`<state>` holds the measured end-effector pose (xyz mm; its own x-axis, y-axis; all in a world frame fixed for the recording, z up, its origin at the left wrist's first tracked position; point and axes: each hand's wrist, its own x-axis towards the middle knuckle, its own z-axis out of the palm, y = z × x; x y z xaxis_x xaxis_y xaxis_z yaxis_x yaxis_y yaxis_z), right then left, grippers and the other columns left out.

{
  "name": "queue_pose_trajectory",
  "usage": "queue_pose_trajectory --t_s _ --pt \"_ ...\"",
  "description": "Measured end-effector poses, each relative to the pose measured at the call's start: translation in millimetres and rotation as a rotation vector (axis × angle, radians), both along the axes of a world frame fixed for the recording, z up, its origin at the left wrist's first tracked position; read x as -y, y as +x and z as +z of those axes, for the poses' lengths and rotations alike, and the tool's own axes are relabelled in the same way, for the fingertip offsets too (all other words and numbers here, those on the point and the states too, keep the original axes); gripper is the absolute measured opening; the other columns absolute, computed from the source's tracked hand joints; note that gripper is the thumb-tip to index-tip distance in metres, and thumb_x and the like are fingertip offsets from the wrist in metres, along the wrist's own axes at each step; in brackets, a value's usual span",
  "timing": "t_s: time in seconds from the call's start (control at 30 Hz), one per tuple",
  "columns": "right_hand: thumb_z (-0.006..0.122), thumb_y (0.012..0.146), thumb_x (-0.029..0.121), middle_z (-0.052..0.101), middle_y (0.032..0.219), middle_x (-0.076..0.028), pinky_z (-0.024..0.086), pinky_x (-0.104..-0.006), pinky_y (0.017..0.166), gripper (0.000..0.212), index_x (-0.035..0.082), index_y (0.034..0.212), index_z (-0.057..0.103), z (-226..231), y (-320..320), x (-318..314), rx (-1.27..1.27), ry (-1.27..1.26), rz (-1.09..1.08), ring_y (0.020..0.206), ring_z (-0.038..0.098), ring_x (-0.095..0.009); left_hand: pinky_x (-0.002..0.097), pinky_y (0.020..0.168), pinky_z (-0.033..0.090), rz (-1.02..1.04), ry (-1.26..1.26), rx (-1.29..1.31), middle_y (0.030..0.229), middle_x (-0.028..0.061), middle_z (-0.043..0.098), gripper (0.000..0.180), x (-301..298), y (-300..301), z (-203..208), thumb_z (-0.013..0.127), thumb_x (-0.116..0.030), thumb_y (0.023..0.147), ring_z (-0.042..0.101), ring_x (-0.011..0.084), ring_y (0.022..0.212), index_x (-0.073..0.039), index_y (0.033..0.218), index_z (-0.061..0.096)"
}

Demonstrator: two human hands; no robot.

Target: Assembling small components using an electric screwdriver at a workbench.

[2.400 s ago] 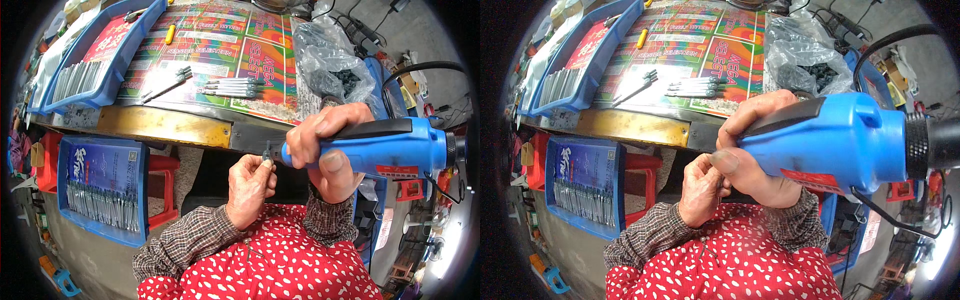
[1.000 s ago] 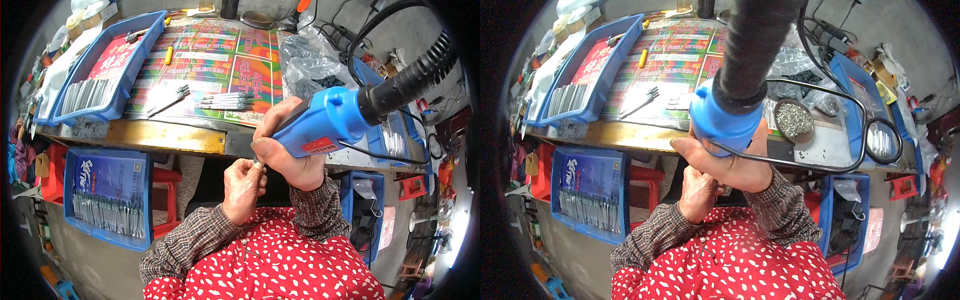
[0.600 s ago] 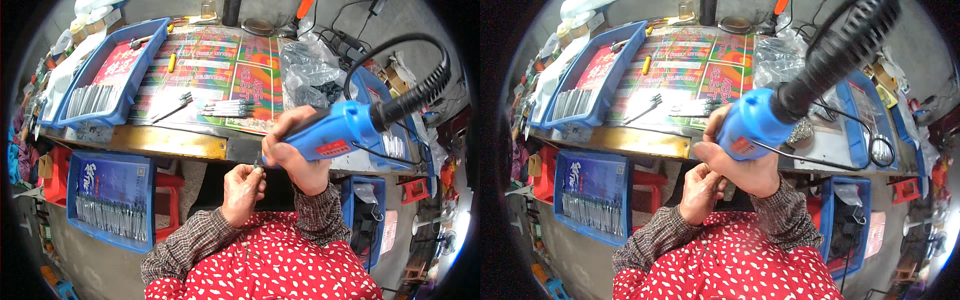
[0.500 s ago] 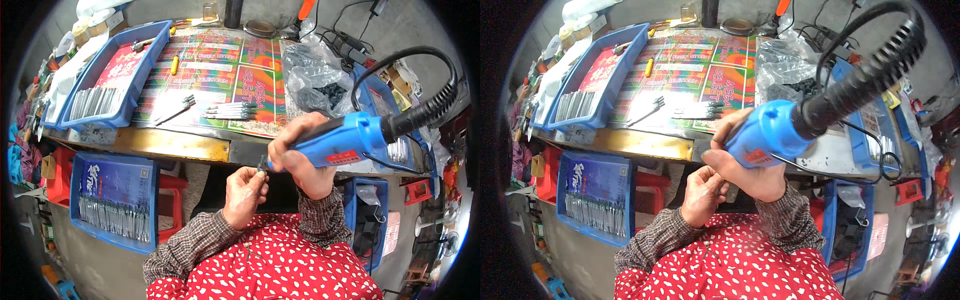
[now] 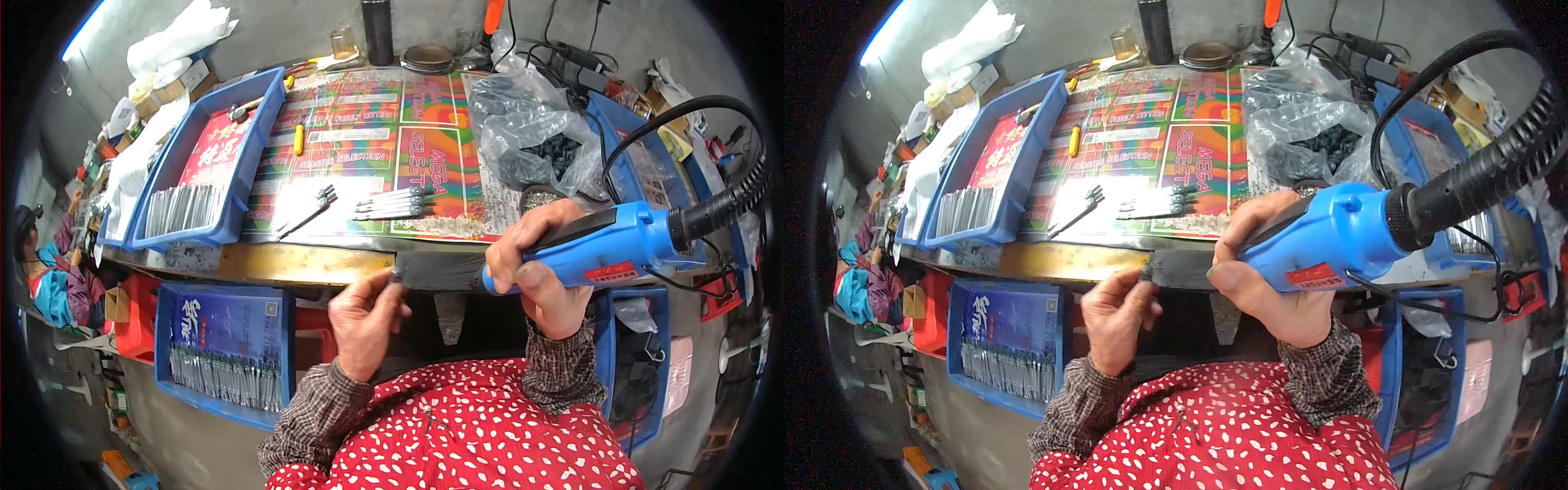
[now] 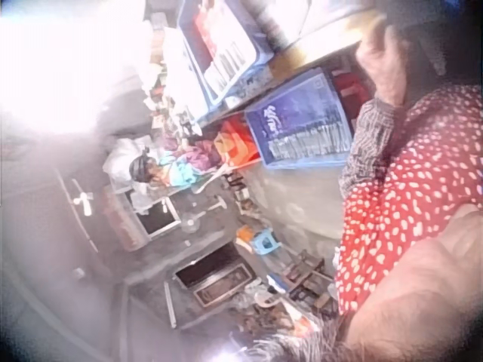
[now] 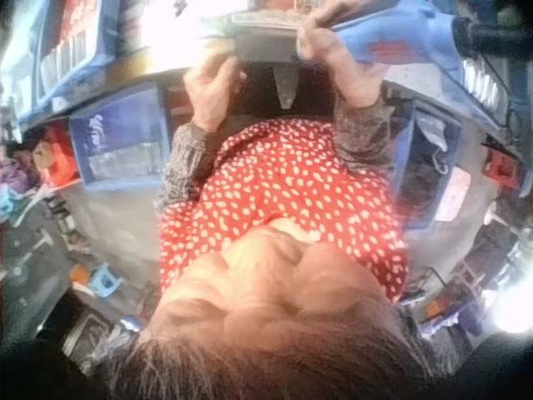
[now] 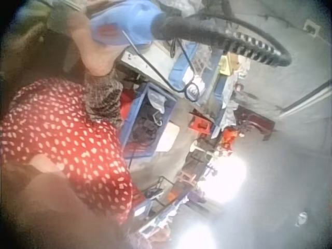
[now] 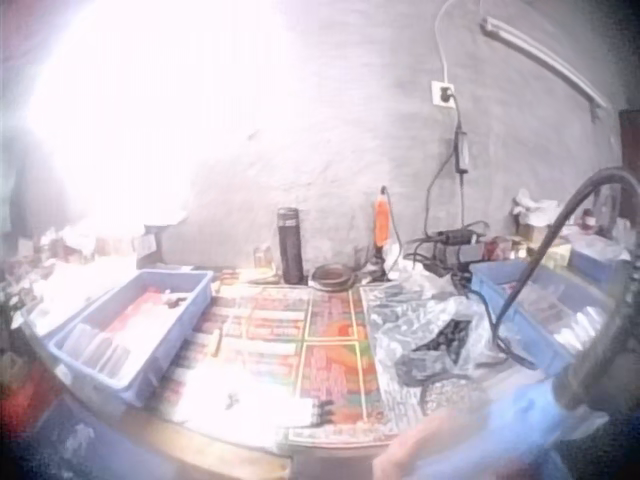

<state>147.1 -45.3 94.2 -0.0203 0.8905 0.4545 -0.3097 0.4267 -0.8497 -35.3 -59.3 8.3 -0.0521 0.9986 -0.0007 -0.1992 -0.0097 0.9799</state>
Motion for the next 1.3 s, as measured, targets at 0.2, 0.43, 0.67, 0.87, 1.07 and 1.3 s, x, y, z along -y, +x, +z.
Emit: queue_pose_trajectory --t_s 0.2,0.43,0.67,0.87,1.07,1.3 --pt "0.071 0.068 0.006 0.055 0.071 -0.006 0.047 -0.0235 0.055 0.033 0.002 0.089 0.046 2 9 -2 -0.032 -0.002 -0.055 0.062 0.055 -0.011 0.019 0.045 0.04 0.309 0.415 -0.691 0.067 0.0041 0.059 0.008 -43 -40 8 0.058 0.003 0.079 0.053 0.0063 0.053 0.003 0.087 0.06" --pt "0.069 0.07 0.002 0.055 0.073 -0.006 0.047 -0.0236 0.051 0.033 0.002 0.093 0.046 -5 17 -5 -0.071 0.024 -0.083 0.061 0.056 -0.011 0.0352 0.062 0.045 0.41 0.568 -1.205 0.075 0.0118 0.059 0.01 -83 -69 7 0.063 -0.004 0.074 0.057 0.0282 0.07 -0.005 0.084 0.061" --pt "0.067 0.072 -0.003 0.054 0.079 -0.008 0.047 -0.024 0.049 0.038 0.004 0.099 0.042 -11 22 -10 -0.179 -0.004 -0.079 0.06 0.056 -0.013 0.0379 0.069 0.044 0.452 0.672 -1.544 0.083 0.0085 0.057 0.015 -104 -77 5 0.058 -0.007 0.072 0.055 0.0289 0.079 -0.01 0.086 0.063" --pt "0.067 0.072 -0.002 0.054 0.078 -0.008 0.047 -0.0244 0.05 0.035 0.003 0.098 0.043 -10 21 -10 -0.19 0.003 -0.103 0.06 0.056 -0.013 0.0386 0.072 0.044 0.226 0.734 -1.254 0.081 0.0074 0.058 0.02 -99 -28 11 0.06 -0.001 0.067 0.055 0.0279 0.08 -0.009 0.085 0.061" --pt "0.067 0.073 -0.001 0.055 0.074 -0.008 0.046 -0.0242 0.05 0.032 0.002 0.095 0.044 -12 25 -11 -0.169 0.018 -0.12 0.058 0.055 -0.012 0.0374 0.069 0.041 0.104 0.806 -1.359 0.078 0.0064 0.056 0.019 -99 8 7 0.066 -0.009 0.066 0.054 0.027 0.078 -0.009 0.083 0.059" --pt "0.067 0.074 0.003 0.056 0.069 -0.008 0.045 -0.0237 0.051 0.027 0.001 0.091 0.046 -11 32 -13 -0.187 0.016 -0.157 0.058 0.055 -0.012 0.0371 0.067 0.044 0.062 0.782 -1.339 0.077 0.0084 0.056 0.022 -95 13 8 0.067 -0.009 0.067 0.054 0.0286 0.075 -0.007 0.087 0.059"
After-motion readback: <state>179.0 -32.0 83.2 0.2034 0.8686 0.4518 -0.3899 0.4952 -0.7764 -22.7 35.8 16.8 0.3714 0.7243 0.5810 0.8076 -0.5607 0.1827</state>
